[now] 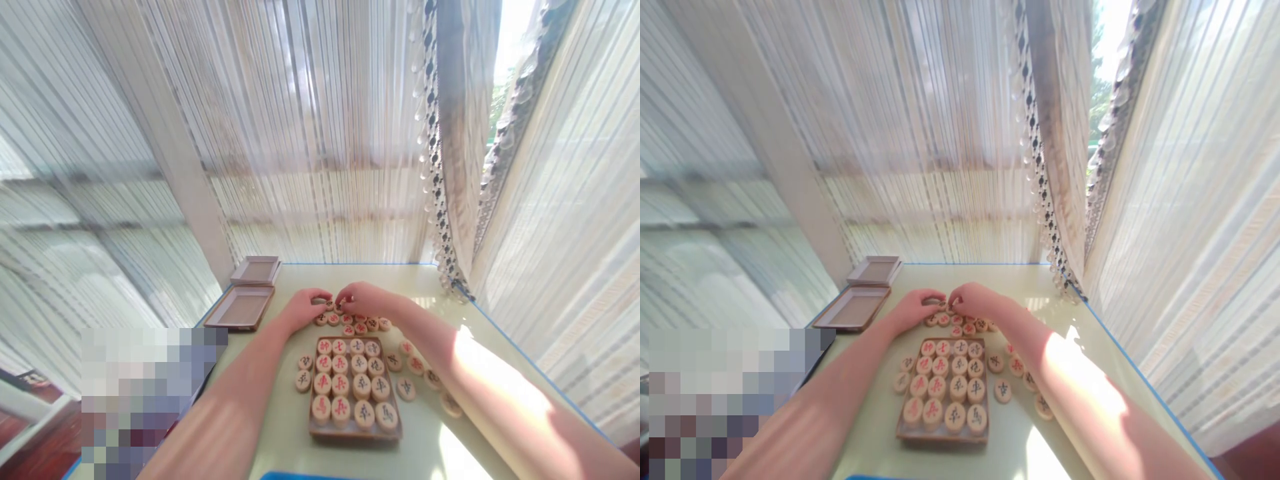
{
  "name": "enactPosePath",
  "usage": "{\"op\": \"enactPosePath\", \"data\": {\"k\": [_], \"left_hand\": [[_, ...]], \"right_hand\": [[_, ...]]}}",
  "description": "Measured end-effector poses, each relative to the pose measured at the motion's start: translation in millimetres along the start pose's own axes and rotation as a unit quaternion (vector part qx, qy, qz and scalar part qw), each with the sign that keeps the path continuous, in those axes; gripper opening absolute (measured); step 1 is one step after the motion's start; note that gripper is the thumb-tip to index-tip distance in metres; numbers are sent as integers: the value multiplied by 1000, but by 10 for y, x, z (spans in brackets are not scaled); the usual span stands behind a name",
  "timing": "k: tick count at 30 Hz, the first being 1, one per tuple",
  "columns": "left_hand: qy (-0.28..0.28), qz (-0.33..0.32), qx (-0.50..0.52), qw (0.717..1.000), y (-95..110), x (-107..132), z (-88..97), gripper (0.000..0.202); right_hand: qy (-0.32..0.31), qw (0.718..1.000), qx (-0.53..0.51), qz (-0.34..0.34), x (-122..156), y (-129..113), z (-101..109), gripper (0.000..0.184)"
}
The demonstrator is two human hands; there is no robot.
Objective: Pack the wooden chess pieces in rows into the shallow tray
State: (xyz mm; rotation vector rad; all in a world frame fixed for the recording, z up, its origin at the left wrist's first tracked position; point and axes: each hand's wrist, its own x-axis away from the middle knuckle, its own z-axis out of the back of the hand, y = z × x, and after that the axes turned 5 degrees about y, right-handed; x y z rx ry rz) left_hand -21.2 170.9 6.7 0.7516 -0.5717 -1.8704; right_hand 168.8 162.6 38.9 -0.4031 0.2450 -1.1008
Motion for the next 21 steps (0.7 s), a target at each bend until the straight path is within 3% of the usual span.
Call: {"op": "enactPosePath", "data": {"k": [7,13,21], "left_hand": [[30,10,48,998,-30,-21,-26,32],[55,58,117,990,-7,-23,-31,37],[74,84,181,977,48,30,-15,38]], "right_hand": [[43,999,27,13,-41,13,-38,28],[87,996,35,14,-102,23,-97,30],[84,996,26,25,-51,-22,-18,32]]}}
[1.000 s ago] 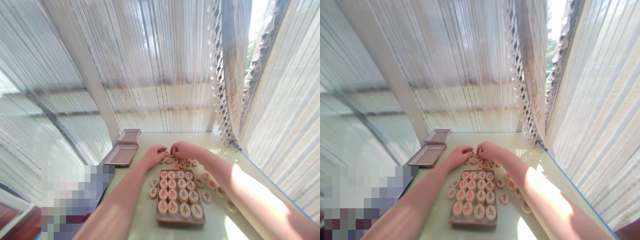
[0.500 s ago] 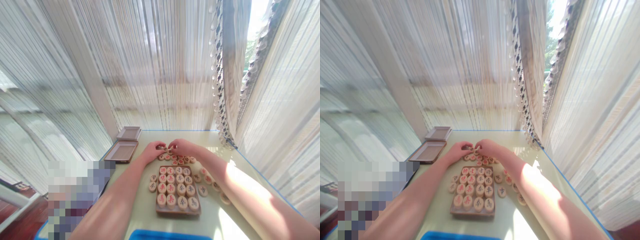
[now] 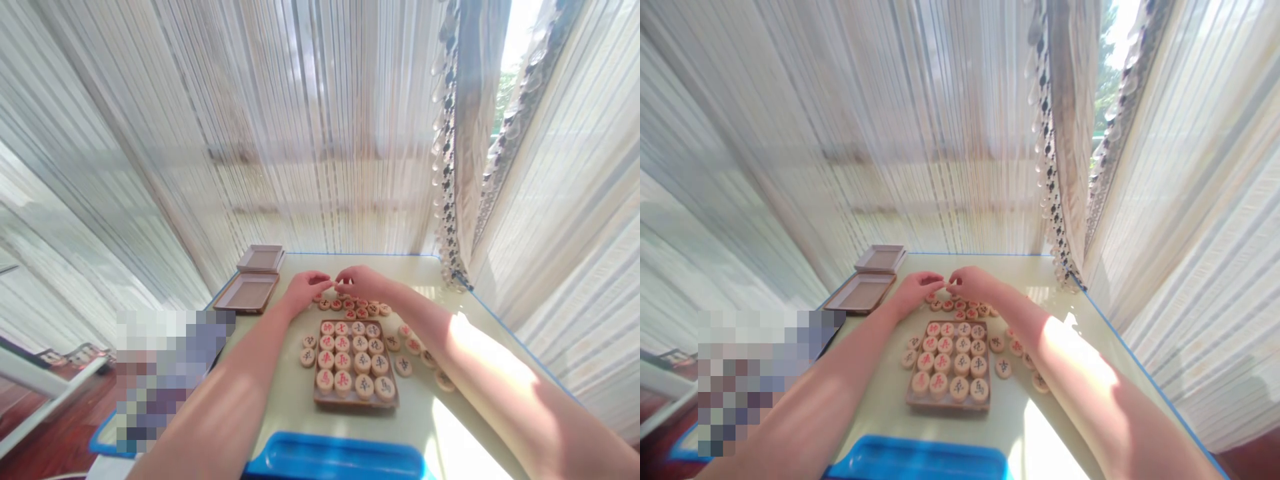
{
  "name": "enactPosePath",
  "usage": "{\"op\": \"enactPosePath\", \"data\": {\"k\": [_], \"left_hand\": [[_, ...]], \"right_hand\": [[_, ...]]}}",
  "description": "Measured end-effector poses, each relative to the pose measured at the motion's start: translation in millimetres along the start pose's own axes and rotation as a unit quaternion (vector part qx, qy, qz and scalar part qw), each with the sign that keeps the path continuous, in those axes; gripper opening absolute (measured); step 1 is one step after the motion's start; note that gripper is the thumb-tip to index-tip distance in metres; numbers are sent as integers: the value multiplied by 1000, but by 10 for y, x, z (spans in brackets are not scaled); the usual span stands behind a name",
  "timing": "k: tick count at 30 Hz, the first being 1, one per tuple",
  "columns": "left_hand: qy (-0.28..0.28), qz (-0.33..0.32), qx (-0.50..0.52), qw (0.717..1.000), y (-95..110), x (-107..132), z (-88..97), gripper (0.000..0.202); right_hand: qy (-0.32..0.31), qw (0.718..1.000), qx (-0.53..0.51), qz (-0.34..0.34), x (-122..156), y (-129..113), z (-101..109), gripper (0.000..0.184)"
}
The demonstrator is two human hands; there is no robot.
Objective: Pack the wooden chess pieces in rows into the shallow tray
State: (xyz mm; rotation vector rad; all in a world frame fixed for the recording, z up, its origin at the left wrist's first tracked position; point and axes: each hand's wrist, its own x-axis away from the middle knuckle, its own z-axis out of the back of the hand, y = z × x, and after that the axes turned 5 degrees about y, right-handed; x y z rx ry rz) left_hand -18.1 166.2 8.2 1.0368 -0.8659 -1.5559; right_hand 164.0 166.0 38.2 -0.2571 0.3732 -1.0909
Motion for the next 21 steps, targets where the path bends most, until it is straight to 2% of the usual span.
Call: {"op": "enactPosePath", "data": {"k": [12,21], "left_hand": [[-26,-3,14,1000,-31,-5,-17,41],[-38,-8,-5,999,4,14,-13,44]], "right_hand": [[-1,999,-50,-3,3,56,23,35],[-13,999,-39,-6,-11,30,-2,32]]}}
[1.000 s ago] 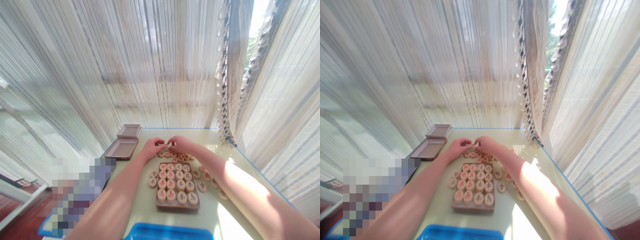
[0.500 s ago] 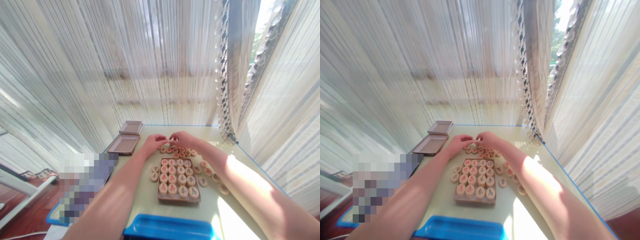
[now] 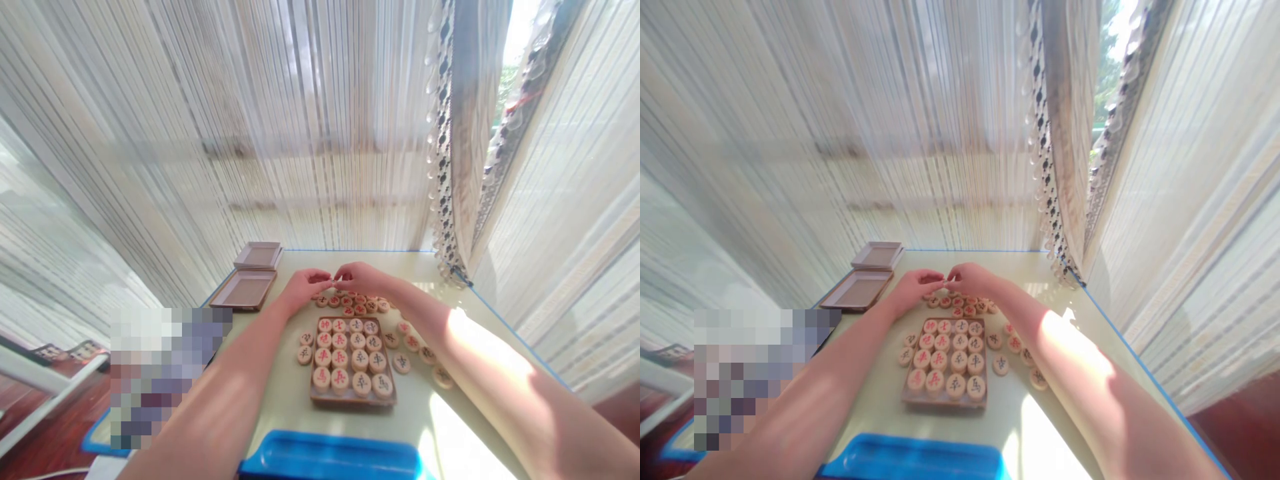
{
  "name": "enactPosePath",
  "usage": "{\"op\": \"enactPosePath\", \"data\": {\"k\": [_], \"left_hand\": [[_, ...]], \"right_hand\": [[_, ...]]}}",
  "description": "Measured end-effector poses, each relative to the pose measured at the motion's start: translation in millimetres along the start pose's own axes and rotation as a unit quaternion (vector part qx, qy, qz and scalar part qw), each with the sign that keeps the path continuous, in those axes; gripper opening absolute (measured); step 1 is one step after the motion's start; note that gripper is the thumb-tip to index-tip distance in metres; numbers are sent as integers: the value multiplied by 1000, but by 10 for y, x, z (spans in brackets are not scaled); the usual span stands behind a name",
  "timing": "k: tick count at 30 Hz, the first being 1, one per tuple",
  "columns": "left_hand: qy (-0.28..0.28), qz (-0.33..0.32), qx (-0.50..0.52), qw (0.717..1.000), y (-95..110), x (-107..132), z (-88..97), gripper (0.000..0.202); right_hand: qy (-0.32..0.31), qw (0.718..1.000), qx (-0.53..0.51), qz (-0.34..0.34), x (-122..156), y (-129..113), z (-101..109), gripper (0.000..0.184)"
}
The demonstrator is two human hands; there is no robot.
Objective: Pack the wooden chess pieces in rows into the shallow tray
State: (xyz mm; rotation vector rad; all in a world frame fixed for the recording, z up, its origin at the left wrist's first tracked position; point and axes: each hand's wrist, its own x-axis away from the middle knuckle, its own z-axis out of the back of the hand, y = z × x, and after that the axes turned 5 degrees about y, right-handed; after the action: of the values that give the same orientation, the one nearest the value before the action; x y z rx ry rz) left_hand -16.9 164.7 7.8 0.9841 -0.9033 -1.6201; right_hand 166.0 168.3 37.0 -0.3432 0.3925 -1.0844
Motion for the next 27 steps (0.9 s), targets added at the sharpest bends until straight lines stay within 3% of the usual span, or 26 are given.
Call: {"op": "enactPosePath", "data": {"k": [6,9,14,19,27], "left_hand": [[39,-40,-132,990,-39,-19,-1,33],[33,-46,-177,983,-53,-24,11,30],[15,-43,-175,983,-39,-6,22,28],[18,-38,-153,987,-26,1,13,29],[33,-20,-147,988,-47,-8,12,27]], "right_hand": [[-15,998,42,-38,-2,23,-27,31],[-38,997,41,-43,0,66,-1,27],[-34,997,45,-47,11,81,64,24],[-84,995,34,-32,30,42,124,24],[-64,996,54,-41,19,97,126,25]]}}
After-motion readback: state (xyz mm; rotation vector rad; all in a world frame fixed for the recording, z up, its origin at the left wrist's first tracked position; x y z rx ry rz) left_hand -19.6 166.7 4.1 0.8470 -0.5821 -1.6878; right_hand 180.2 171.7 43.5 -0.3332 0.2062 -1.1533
